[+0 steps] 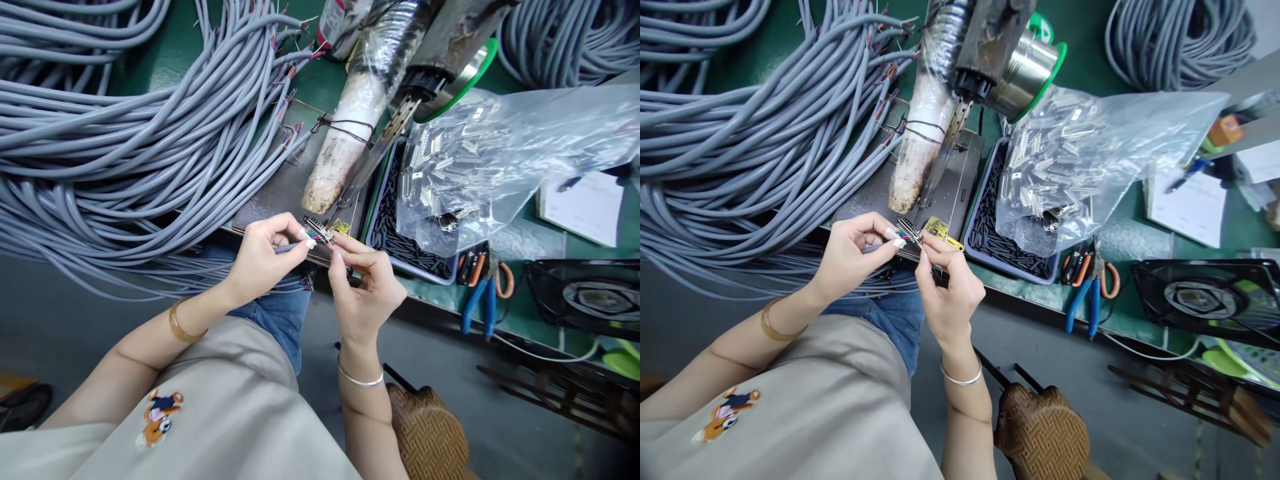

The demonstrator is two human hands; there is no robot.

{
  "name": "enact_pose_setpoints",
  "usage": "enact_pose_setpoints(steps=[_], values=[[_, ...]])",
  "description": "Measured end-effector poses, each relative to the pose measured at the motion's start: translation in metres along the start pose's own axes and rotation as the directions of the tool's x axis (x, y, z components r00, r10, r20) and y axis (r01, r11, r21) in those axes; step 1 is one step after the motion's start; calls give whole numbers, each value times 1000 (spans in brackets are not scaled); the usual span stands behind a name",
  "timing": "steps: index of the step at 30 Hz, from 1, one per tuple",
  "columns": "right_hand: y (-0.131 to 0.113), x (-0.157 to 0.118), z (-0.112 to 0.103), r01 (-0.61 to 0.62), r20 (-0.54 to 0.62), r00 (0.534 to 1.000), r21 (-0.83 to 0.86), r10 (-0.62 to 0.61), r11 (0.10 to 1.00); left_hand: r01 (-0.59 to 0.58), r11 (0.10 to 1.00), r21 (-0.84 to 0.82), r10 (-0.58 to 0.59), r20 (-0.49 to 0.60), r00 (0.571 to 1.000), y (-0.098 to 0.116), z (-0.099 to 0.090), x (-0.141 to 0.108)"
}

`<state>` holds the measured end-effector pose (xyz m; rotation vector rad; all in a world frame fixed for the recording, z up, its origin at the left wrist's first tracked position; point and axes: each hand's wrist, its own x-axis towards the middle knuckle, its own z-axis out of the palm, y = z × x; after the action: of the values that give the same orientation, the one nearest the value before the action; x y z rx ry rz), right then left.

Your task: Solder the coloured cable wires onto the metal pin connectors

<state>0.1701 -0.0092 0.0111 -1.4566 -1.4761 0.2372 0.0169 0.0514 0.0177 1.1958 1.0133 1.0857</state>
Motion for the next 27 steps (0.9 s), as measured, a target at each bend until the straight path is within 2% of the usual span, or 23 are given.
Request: enact_pose_setpoints(steps=[7,12,18,24,27], values=[[5,8,2,-27,3,1000,84,27,996,-4,999,40,3,3,1000,1,0,7],[9,9,4,-19,17,1000,83,18,996,-7,993,118,9,-18,1000,4,1,8],[6,17,2,40,13,999,83,-41,996,-46,987,153,51,-24,998,10,4,8],[-2,27,0,199,2,980,-76,-199,977,-33,991,133,33,-2,999,13,3,10],[-2,27,-1,208,6,978,-111,-208,972,-7,991,131,8,-6,1000,14,3,11]])
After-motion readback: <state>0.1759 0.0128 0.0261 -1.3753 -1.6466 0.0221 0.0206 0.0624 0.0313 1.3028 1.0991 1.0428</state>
